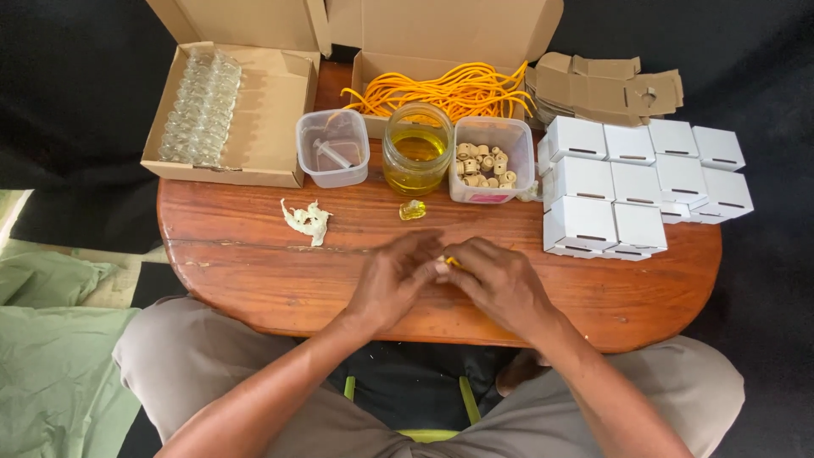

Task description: Assembling perfume accessories by filling vials with liquid using a syringe, attaching caps, and folding small packaging boxes.

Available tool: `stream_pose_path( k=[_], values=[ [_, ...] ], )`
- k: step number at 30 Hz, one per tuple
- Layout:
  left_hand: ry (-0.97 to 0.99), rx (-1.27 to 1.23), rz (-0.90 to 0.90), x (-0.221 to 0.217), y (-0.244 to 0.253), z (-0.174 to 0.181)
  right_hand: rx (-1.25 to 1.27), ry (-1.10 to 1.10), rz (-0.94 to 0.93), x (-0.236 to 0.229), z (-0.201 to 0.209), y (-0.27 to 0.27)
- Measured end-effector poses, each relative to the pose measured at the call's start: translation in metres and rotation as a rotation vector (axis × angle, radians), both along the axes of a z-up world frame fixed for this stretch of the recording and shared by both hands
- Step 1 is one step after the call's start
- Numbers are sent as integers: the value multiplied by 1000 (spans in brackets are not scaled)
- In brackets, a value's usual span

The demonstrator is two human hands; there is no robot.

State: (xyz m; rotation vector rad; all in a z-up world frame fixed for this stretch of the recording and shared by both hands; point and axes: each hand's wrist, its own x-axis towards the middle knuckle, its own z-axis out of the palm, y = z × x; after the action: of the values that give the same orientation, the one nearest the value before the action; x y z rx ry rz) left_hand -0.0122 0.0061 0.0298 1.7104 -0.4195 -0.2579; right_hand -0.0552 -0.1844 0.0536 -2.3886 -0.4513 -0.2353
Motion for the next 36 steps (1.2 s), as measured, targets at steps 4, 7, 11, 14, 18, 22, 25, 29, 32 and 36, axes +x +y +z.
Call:
stream_pose_path(
  k=[4, 7, 11, 14, 18, 22, 25, 29, 32, 36],
  values=[
    [448, -312, -31, 6, -2, -31, 28, 23, 56, 1, 7, -5],
    [494, -275, -58, 21, 13, -26, 111, 242, 32, 4, 20, -23],
    [485, 11, -136, 30, 34, 14, 73, 290, -1, 7, 37, -40],
    [396, 263, -225, 38, 44, 32, 52, 296, -9, 8, 47, -38],
    [262, 586, -319, 46, 53, 40, -127, 210, -37, 8, 53, -37],
    [171, 782, -381, 50, 66, 34, -212, 158, -41, 7, 46, -41],
    [165, 947, -400, 51, 69, 37, -287, 111, -33, 7, 35, -41],
    [25, 1100, -331, 48, 62, 50, -311, 107, 2, 6, 7, -40],
    [-139, 954, -276, 24, 32, 50, -295, 89, 65, 3, -10, -31],
    [-161, 472, -310, -5, 8, 32, -245, 69, 163, 0, 14, -11]
  ],
)
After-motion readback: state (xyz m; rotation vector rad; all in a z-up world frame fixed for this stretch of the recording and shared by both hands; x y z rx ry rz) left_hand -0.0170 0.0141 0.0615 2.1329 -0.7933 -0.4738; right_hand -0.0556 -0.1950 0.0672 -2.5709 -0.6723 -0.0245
